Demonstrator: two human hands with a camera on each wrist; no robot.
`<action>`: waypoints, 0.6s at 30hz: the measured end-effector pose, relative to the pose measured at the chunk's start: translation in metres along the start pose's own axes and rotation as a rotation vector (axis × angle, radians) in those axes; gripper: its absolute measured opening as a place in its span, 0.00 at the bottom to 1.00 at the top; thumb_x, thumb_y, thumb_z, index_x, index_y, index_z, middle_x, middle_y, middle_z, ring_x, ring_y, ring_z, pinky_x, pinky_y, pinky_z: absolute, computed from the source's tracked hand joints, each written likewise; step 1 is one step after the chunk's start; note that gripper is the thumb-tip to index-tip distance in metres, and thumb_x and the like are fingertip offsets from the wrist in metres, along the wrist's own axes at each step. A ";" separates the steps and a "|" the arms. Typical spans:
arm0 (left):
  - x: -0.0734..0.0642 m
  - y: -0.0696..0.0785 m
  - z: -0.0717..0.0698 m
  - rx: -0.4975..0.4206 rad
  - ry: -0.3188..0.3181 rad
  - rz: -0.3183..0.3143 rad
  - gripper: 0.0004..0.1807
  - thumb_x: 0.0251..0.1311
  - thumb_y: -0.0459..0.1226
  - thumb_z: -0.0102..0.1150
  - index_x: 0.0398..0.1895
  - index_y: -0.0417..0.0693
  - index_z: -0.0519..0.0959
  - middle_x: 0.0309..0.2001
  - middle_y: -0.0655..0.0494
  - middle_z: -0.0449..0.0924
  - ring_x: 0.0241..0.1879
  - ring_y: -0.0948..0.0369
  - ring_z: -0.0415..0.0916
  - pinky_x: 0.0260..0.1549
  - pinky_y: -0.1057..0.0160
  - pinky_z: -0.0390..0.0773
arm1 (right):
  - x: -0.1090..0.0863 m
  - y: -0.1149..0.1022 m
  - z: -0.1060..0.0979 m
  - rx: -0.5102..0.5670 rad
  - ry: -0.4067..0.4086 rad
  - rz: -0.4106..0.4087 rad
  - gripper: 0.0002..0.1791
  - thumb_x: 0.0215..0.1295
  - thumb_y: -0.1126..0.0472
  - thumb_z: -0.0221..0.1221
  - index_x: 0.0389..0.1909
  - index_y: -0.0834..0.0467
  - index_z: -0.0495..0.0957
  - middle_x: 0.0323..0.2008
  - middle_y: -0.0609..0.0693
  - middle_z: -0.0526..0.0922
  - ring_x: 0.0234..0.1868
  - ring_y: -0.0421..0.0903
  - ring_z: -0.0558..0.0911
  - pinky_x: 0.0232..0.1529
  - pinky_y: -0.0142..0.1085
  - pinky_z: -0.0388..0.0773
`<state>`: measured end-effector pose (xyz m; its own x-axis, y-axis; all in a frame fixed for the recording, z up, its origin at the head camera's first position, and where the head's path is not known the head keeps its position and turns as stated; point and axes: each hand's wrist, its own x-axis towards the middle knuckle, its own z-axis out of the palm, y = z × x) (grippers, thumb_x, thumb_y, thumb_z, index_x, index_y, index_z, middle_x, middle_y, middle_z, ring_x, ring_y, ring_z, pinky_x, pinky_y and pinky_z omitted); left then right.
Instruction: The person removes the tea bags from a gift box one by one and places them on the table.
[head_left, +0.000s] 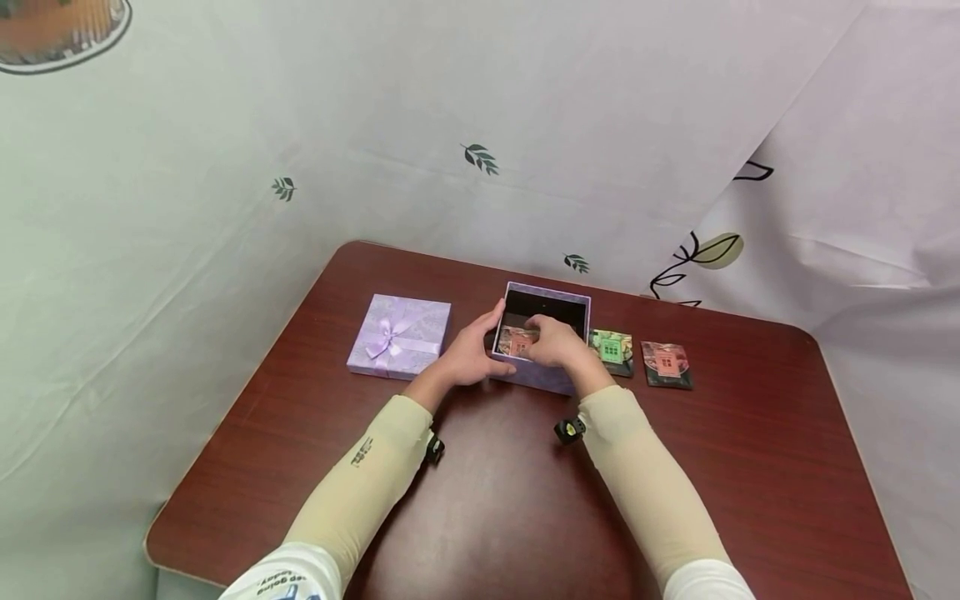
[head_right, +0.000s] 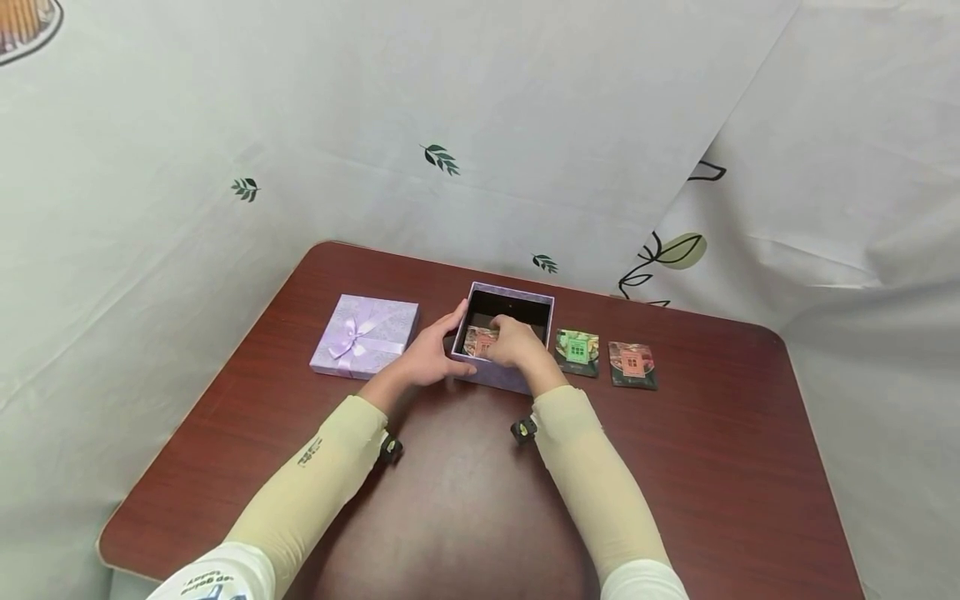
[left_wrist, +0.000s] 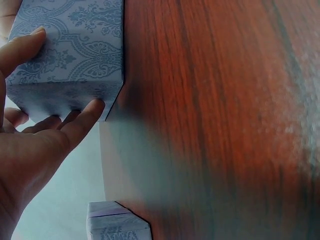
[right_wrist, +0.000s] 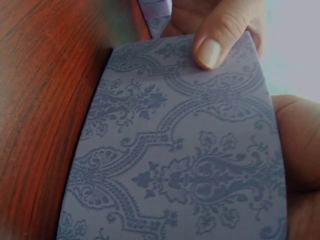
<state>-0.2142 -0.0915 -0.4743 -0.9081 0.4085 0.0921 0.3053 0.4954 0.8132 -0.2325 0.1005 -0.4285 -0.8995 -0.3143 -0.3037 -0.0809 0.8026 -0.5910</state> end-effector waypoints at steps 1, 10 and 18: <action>0.000 0.000 0.000 0.000 0.000 0.000 0.64 0.46 0.37 0.81 0.81 0.49 0.46 0.78 0.49 0.48 0.74 0.55 0.51 0.69 0.60 0.54 | 0.000 0.000 0.000 0.008 0.008 0.002 0.31 0.62 0.61 0.65 0.66 0.64 0.71 0.54 0.62 0.79 0.45 0.54 0.79 0.43 0.46 0.78; 0.001 -0.002 0.001 -0.018 0.004 0.013 0.63 0.45 0.36 0.81 0.81 0.46 0.47 0.78 0.49 0.50 0.74 0.55 0.52 0.69 0.59 0.55 | -0.002 -0.002 -0.001 0.070 0.060 -0.013 0.35 0.59 0.63 0.68 0.68 0.62 0.70 0.54 0.61 0.80 0.42 0.55 0.78 0.37 0.44 0.76; 0.000 -0.002 -0.001 -0.028 -0.002 0.007 0.64 0.45 0.36 0.82 0.81 0.48 0.48 0.77 0.48 0.51 0.73 0.54 0.52 0.68 0.56 0.56 | 0.000 -0.006 0.000 0.086 0.100 0.001 0.37 0.56 0.60 0.72 0.67 0.59 0.71 0.52 0.59 0.79 0.46 0.56 0.77 0.44 0.49 0.75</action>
<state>-0.2145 -0.0931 -0.4752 -0.9055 0.4133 0.0967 0.3034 0.4709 0.8284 -0.2324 0.0957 -0.4249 -0.9382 -0.2578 -0.2310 -0.0466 0.7554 -0.6537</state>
